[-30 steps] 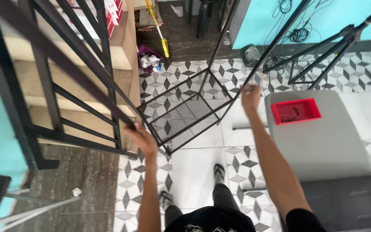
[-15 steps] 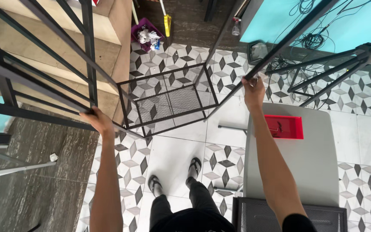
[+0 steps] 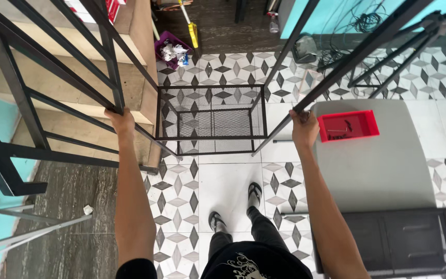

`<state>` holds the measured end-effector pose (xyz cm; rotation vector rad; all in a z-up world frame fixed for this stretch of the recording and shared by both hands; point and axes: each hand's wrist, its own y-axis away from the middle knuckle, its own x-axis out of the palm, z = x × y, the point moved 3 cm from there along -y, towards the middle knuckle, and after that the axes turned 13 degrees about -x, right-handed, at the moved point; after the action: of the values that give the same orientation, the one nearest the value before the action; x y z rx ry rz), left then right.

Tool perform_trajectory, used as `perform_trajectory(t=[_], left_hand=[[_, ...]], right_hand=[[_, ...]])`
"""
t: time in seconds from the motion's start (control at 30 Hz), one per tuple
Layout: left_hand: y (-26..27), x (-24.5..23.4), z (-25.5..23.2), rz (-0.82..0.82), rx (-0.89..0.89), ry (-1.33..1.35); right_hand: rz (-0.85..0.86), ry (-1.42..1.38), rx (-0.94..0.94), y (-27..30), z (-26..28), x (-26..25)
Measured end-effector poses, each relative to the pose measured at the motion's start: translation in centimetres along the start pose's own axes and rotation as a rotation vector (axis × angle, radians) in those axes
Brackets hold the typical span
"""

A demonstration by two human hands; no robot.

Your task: The person assembles a black metal mesh rack by inserting and tightening bolts at the frame joints. They work on multiple corners, repositioning the rack and using a small wrench to secure the connections.

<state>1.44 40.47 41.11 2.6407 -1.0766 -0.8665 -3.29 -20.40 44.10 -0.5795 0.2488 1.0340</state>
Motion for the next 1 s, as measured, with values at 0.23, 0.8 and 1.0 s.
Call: perform_trajectory(t=[0.23,0.8,1.0], left_hand=[[6.4,6.4,6.9,0.15,0.207,-0.254],[46.5,38.3,12.2,1.237,0.193,-0.291],[50.4,48.7,9.6,1.011,-0.041,-0.292]], right_hand=[[-0.167,-0.147,0.042,2.3,-3.2,1.3],[-0.042,0.082,0.401,12.0,-20.0,-9.0],[0.308,0.397,0.28,0.6,-26.7,-12.9]])
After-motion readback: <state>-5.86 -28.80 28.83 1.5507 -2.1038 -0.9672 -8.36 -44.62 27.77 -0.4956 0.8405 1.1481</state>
